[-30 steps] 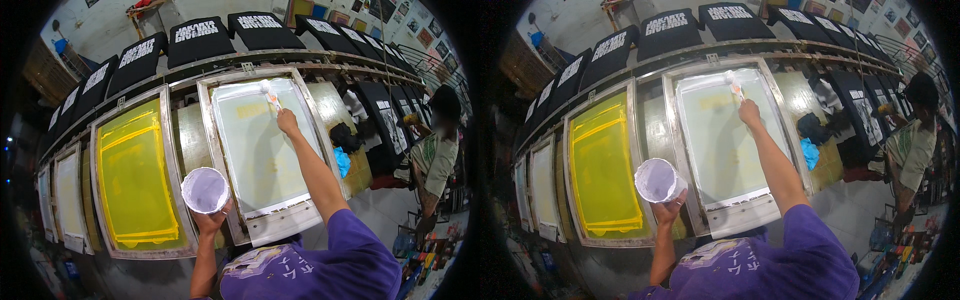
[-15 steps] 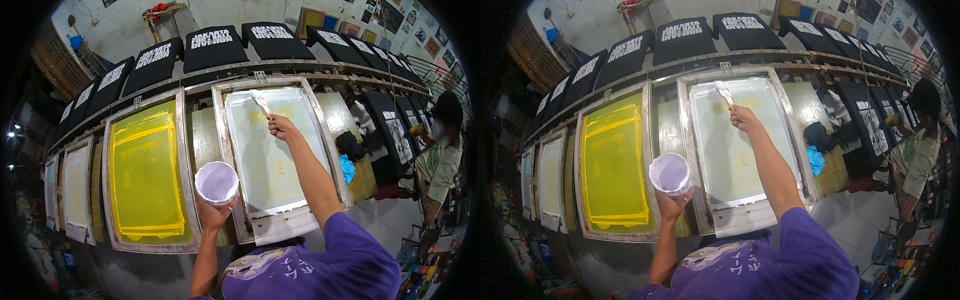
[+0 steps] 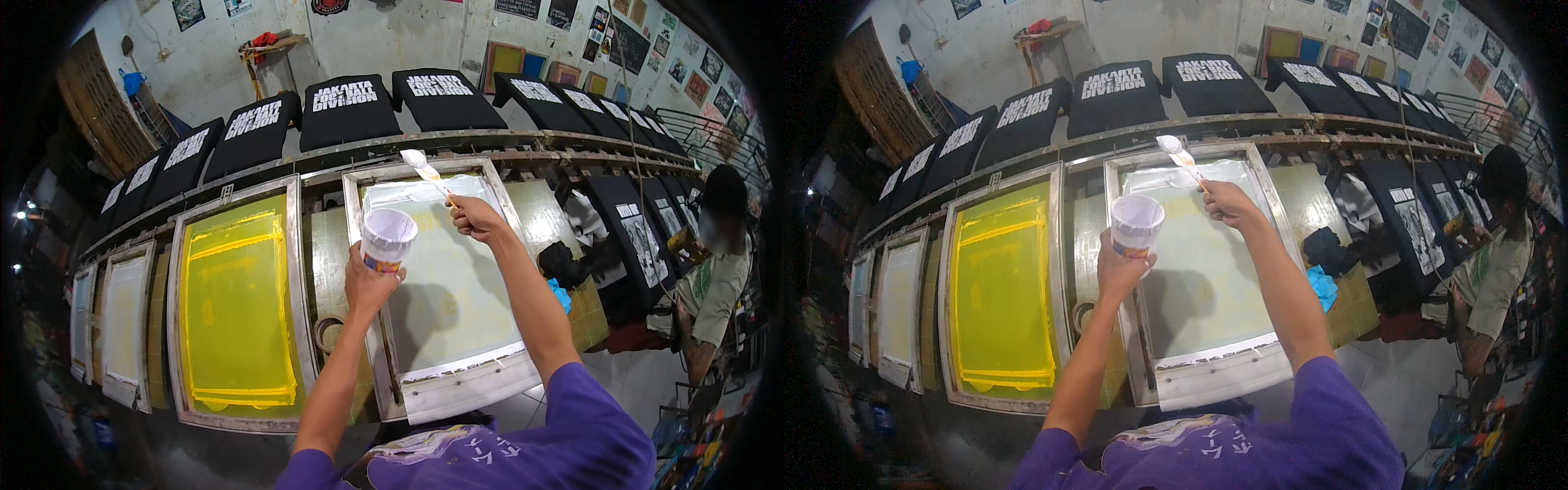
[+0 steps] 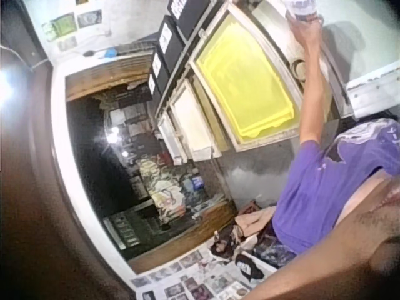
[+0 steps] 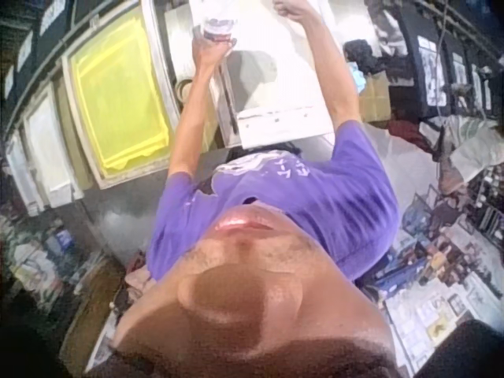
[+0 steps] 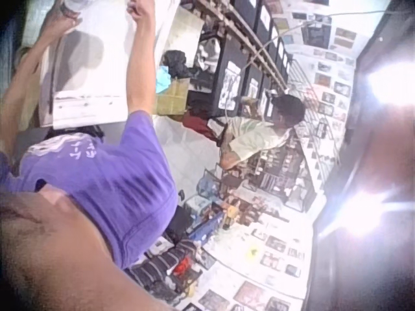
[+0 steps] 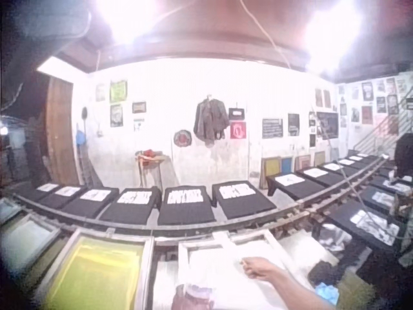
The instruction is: The person positions a screen printing frame over a black t-shirt on a press, then walks to a table to mix purple ink in a container using a spatula. The person returns to the press and applies the ink to the screen mesh with the spatula.
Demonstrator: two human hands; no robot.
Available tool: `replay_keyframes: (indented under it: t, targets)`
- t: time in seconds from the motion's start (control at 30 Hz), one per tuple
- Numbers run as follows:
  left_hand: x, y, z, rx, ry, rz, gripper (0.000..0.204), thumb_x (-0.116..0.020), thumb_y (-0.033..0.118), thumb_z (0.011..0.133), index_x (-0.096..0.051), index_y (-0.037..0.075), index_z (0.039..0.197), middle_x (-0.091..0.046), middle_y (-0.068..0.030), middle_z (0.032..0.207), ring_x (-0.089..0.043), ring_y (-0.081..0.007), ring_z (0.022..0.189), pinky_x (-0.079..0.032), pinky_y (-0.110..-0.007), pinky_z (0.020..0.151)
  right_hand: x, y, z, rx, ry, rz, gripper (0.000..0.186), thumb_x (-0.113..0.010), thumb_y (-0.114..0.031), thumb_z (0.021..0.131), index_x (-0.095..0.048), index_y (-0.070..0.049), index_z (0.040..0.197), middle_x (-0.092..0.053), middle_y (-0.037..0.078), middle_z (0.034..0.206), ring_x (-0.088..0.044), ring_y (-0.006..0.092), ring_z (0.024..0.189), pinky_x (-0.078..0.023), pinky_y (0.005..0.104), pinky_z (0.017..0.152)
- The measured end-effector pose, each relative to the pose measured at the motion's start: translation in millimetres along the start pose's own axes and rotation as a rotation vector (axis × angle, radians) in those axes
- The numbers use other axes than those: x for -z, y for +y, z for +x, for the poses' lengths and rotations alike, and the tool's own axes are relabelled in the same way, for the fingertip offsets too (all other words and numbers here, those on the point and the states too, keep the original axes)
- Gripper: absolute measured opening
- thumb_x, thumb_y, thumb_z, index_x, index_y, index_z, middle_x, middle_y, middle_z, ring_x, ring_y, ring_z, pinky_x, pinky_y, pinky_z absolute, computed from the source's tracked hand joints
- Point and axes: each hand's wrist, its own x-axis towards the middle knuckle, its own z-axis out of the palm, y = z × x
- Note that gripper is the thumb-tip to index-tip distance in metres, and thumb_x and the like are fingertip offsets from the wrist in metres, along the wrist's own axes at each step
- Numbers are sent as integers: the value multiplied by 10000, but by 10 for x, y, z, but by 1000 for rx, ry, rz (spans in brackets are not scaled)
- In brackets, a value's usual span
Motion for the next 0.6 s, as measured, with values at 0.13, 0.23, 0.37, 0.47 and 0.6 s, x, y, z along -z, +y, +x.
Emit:
replay_keyframes:
  t: [0.13, 0.23, 0.37, 0.47, 0.6]
  targets:
    - [-127, 186, 360, 48, 13, -14, 909, -878, 325, 643, -418, -5, 1354, -630, -256, 1243, -619, -418, 1159, -499, -466, 986, -280, -375, -499, 76, 29, -273, 282, -500, -332, 1077, -547, -61, 1016, -366, -79, 650, -292, 17, 486, -198, 221, 415]
    - [-227, 250, 581, 13, 84, 19, 928, -902, 333, 607, -440, 20, 1348, -658, -233, 1181, -655, -427, 1057, -538, -492, 917, -249, -320, -592, 299, 134, -720, 317, -501, -337, 1068, -559, -25, 1062, -479, -2, 649, -400, 95, 494, -341, 299, 452]
    - [-206, 285, 672, -31, 93, 11, 931, -901, 337, 601, -443, 29, 1351, -656, -235, 1186, -657, -419, 1060, -538, -491, 913, -402, -105, -842, 700, 405, -1429, 279, -496, -286, 1053, -568, -45, 1173, -621, 128, 716, -604, 235, 610, -482, 422, 561]
    - [-186, 348, 666, -11, 48, 15, 958, -894, 335, 606, -420, 25, 1378, -639, -238, 1252, -635, -410, 1145, -511, -467, 966, -439, 52, -1007, 911, 501, -1759, 271, -557, -145, 955, -570, -61, 1213, -606, 114, 789, -649, 270, 704, -509, 410, 568]
    - [-224, 170, 693, -23, 122, 51, 926, -887, 333, 605, -442, 31, 1358, -648, -221, 1225, -640, -405, 1123, -522, -471, 946, -412, 133, -1180, 1039, 484, -1940, 350, -597, -78, 851, -574, -51, 1199, -562, 77, 814, -623, 232, 706, -499, 381, 555]
